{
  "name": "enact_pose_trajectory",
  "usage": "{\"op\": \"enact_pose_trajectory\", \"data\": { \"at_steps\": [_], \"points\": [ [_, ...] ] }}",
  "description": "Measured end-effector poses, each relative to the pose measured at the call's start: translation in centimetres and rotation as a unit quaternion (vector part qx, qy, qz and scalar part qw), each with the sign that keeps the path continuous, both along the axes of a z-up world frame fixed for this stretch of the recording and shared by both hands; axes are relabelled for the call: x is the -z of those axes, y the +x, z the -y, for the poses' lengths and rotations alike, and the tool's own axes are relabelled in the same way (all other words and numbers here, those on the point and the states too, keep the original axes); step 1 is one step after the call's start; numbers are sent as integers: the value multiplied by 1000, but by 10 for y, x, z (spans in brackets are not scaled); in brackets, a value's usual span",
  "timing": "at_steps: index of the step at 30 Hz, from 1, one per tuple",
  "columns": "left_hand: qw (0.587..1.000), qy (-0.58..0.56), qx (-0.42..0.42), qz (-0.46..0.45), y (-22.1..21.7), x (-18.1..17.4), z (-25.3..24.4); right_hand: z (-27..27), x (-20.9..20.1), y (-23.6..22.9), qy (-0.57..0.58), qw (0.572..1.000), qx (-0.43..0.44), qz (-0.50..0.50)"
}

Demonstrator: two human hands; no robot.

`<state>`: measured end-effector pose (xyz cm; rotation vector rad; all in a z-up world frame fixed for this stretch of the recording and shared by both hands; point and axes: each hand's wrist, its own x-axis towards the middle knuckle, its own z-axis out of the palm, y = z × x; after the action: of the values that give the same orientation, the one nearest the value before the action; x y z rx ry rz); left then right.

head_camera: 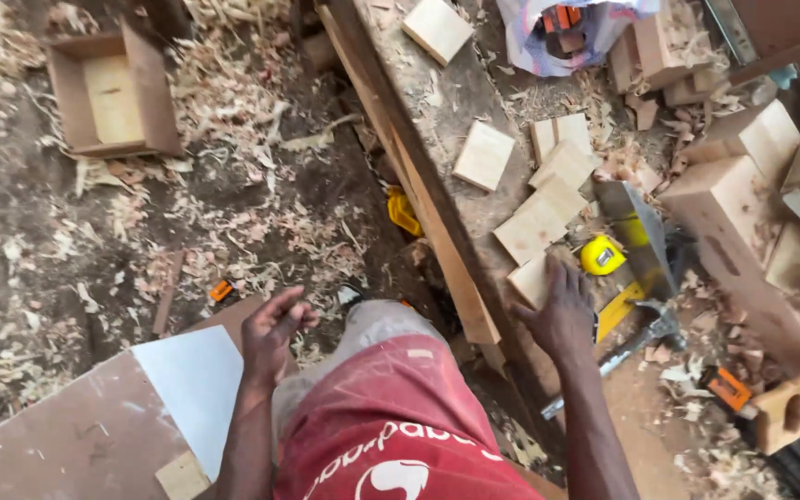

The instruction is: The person assembles a small wooden box by hammering nails into its corners. They pick up nails and a hammer, position small wooden blocks, and drive nails into the box frame repeatedly. The person also applies glue to a wooden block before attaching it.

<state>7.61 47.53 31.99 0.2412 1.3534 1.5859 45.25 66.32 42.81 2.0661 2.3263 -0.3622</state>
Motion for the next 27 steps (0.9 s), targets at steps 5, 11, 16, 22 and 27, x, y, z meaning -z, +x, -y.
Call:
{"op": "enact_pose_trajectory", "data": {
  "at_steps": [5,11,16,22,27],
  "points": [
    [999,-4,5,34,35,-34,-71,-52,-50,21,-23,1000,-8,9],
    [995,9,25,95,59,-72,-142,-147,-69,-91,91,948,-115,-281],
    [995,64,44,64,69,-102,-223,-242,13,-199,132,904,-211,-347],
    [991,86,-3,-98,60,-134,-295,-232,13,-180,163,950,-116,-240],
    [953,45,59,-295,59,-127,-341,-171,33,-89,288,857,-86,-418]
  ]
}}
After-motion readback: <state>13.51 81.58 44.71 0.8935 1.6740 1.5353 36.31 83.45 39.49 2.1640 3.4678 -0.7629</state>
